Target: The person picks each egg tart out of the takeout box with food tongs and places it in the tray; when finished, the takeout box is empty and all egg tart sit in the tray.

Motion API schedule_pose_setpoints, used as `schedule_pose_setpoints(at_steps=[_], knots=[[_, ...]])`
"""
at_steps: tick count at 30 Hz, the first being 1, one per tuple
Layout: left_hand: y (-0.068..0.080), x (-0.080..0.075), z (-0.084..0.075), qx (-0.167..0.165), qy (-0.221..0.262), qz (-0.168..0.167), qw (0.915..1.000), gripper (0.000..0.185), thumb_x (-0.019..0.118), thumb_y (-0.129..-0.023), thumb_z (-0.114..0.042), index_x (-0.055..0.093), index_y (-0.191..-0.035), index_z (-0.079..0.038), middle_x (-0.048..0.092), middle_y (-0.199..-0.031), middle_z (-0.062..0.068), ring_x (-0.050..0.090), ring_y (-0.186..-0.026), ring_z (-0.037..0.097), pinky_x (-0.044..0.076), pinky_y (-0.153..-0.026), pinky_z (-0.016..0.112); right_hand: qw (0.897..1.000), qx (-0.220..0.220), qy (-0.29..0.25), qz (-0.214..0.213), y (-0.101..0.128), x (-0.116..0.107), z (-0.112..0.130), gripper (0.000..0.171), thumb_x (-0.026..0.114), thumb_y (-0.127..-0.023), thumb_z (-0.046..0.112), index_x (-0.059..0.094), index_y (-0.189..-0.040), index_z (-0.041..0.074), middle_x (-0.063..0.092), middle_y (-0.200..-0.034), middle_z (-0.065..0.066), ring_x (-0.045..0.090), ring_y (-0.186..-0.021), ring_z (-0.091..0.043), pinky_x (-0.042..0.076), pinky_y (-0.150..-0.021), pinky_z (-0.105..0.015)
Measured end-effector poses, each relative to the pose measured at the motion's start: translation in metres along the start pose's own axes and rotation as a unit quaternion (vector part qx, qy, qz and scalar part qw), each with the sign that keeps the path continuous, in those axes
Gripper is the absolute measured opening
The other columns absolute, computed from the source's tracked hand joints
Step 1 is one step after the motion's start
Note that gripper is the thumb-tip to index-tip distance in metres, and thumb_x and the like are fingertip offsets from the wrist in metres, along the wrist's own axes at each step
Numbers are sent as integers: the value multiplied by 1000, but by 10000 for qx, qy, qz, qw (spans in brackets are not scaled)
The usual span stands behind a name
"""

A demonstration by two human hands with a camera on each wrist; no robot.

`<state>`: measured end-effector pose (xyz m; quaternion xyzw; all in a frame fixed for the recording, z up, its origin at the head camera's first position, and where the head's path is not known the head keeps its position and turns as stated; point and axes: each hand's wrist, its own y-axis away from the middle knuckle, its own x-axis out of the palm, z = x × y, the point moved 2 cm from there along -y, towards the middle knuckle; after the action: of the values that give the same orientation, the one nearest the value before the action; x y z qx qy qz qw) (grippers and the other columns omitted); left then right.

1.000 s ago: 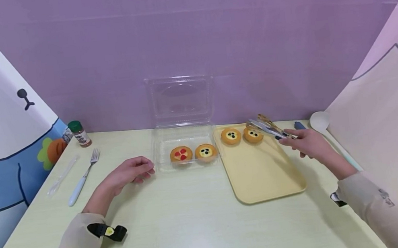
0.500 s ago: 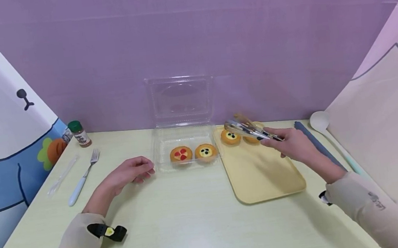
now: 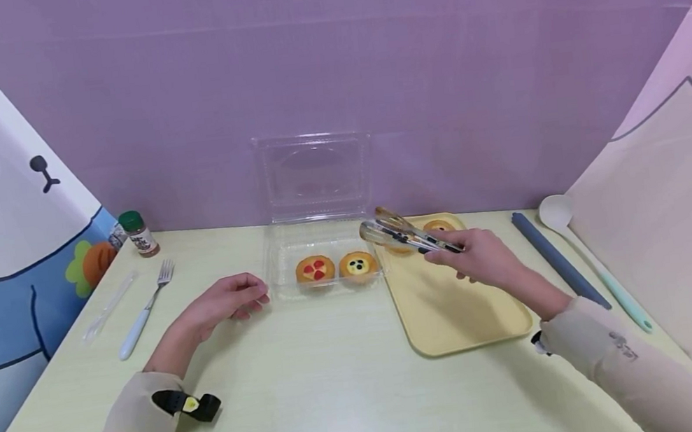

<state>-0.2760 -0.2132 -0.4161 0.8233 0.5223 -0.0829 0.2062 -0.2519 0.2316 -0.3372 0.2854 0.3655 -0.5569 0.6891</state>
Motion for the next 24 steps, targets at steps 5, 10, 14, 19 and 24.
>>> schedule_pose_setpoints(at_steps=[5,10,14,19,24], knots=[[0,0,0,19,-8,1,10000,41,57,-103,-36,56,-121,2,66,-112,13,63,-97,23,52,-81,33,9997,-56,165,142,-9,11,11,64,70,-90,52,55,-145,25,66,-75,-7,62,-57,-16,48,-53,-32],[0,0,1,6,-2,-7,10000,42,57,-102,-36,56,-121,2,66,-112,12,63,-97,23,52,-81,32,9989,-276,271,257,-19,22,25,59,73,-88,49,59,-140,25,63,-88,-7,61,-55,-16,49,-56,-32],[1,-1,1,-13,23,-15,10000,41,57,-103,-35,56,-121,2,66,-112,13,63,-97,22,52,-81,33,9972,-381,460,445,-25,29,38,57,74,-88,48,60,-139,28,68,-76,-4,60,-52,-15,49,-58,-32],[1,0,0,0,-14,5,10000,40,56,-103,-35,56,-121,2,66,-112,12,63,-98,22,51,-82,33,9945,-344,789,599,-33,33,49,57,75,-87,48,62,-138,26,63,-59,-1,60,-50,-14,48,-55,-31],[1,1,-2,19,-12,37,10000,40,56,-103,-34,56,-121,2,66,-114,14,63,-98,22,51,-82,33,9940,-179,757,768,-40,38,54,56,75,-87,49,63,-137,27,73,-83,-6,66,-56,-20,49,-54,-32]])
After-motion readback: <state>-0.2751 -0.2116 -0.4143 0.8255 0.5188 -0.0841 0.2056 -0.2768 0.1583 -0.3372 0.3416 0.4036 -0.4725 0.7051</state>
